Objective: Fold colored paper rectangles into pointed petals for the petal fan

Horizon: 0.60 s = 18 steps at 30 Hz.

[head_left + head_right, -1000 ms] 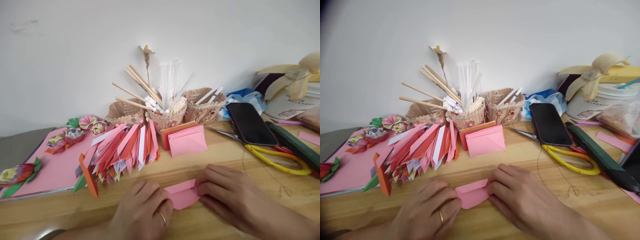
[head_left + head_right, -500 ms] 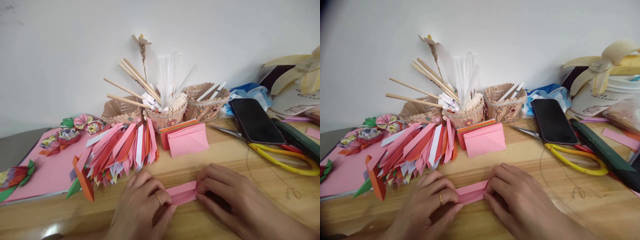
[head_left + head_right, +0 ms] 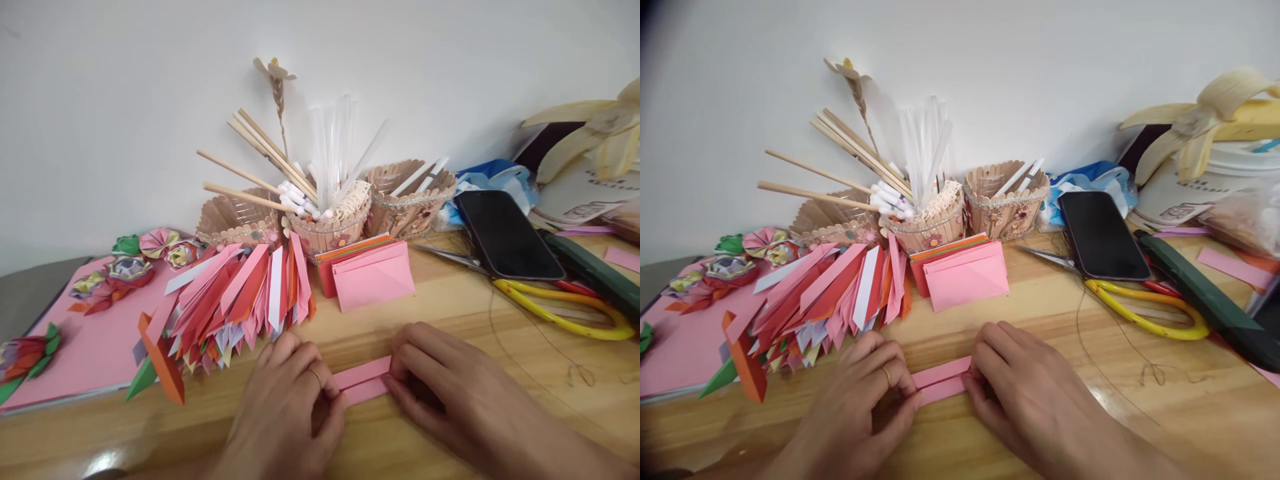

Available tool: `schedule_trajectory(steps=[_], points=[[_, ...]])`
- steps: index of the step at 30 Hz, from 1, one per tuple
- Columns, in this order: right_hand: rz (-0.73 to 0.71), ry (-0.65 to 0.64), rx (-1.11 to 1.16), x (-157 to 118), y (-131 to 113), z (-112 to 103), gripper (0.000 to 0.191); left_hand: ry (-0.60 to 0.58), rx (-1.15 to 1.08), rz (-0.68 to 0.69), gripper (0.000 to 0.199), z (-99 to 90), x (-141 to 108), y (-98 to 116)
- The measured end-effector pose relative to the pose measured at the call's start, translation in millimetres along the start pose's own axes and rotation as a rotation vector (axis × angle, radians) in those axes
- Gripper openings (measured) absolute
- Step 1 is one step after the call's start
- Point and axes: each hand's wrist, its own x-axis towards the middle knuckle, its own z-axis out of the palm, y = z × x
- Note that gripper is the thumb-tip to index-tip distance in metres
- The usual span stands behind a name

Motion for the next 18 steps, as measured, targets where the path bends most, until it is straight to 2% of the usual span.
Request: schedule_trajectory(steps=[3, 5, 7, 9, 12, 18], points=[[-0.001, -0.014, -0.014, 0, 2, -1, 0.021, 0.001, 0.052, -0.011, 0.015, 0.3, 1, 1], [-0.059, 0.005, -0.045, 0, 3, -5, 0.024, 0.031, 0.095, 0.014, 0.016, -0.6, 1, 2], [-0.203, 0.013, -0.119, 0, 4, -11, 0.03, 0.081, 0.159, 0.141, 0.019, -1.6, 2, 1], [-0.347, 0.019, -0.209, 0, 5, -17, 0.036, 0.121, 0.235, 0.333, 0.025, -1.5, 0, -2], [-0.416, 0.025, -0.301, -1, 7, -25, 0.04, 0.124, 0.326, 0.518, 0.03, 1.9, -6, -5], [-0.472, -0.031, -0.394, -6, 9, -24, 0.036, 0.137, 0.402, 0.554, 0.028, 13.2, -14, -8]])
